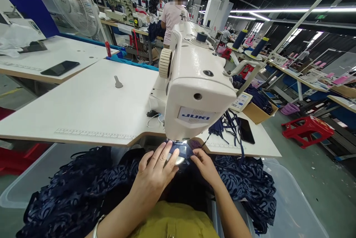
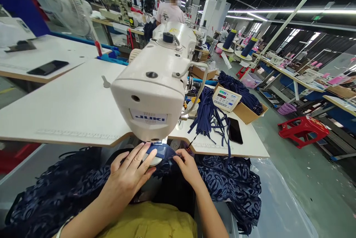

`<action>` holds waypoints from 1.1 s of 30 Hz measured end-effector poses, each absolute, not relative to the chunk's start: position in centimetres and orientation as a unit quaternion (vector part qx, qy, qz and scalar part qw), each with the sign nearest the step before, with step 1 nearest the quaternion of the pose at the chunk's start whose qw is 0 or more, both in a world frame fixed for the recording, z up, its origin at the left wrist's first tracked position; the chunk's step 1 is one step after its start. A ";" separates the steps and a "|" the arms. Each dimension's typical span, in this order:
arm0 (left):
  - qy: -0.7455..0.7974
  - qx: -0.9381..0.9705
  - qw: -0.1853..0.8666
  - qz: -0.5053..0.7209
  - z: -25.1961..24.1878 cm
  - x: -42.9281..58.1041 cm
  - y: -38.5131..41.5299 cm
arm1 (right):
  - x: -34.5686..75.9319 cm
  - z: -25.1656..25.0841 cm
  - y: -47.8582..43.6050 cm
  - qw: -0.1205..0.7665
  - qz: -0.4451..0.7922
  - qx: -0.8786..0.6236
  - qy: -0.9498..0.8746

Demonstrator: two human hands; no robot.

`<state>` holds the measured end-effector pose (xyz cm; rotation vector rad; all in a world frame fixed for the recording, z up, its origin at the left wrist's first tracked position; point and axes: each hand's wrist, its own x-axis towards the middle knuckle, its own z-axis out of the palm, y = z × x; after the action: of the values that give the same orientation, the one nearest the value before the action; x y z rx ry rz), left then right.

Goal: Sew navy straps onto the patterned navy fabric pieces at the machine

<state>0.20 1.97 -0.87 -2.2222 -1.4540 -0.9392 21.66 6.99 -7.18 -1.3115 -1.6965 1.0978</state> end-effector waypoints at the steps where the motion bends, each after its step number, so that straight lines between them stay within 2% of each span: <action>1: -0.510 -0.777 0.154 -0.335 -0.8 0.2 2.0 | 22.1 -6.8 6.7 0.365 0.448 -0.514 -0.634; 5: -0.496 -0.770 0.113 -0.385 -0.7 -1.1 1.9 | 23.1 -3.2 5.7 0.402 0.543 -0.473 -0.566; 7: -0.486 -0.750 0.130 -0.430 -1.0 -2.7 2.0 | 22.5 -0.9 5.4 0.413 0.526 -0.452 -0.591; 9: -0.502 -0.715 0.175 -0.454 -1.3 -4.4 2.2 | 21.0 1.0 5.5 0.394 0.437 -0.454 -0.669; 13: -0.574 -0.676 0.222 -0.405 -1.5 -6.3 2.8 | 17.1 2.0 6.5 0.296 0.140 -0.460 -0.825; 16: -0.448 -0.800 0.209 -0.339 -0.9 -5.3 3.1 | 15.5 1.7 7.0 0.261 0.018 -0.467 -0.845; 19: -0.322 -0.887 0.177 -0.279 -0.1 -3.5 3.2 | 15.6 1.3 7.1 0.283 0.075 -0.490 -0.821; 23: -0.356 -0.880 0.107 -0.296 0.2 -2.2 2.9 | 16.6 0.4 7.3 0.357 0.343 -0.514 -0.700; 25: -0.383 -0.865 0.093 -0.311 -0.1 -2.1 2.7 | 16.8 -0.1 7.6 0.376 0.414 -0.506 -0.657; 33: -0.425 -0.838 0.096 -0.329 -0.6 -2.0 2.5 | 16.4 0.5 8.2 0.391 0.308 -0.516 -0.697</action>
<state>-1.97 2.49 -0.60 -2.4818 -1.2584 -0.9746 16.35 8.17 0.54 -1.3121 -1.7704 0.7826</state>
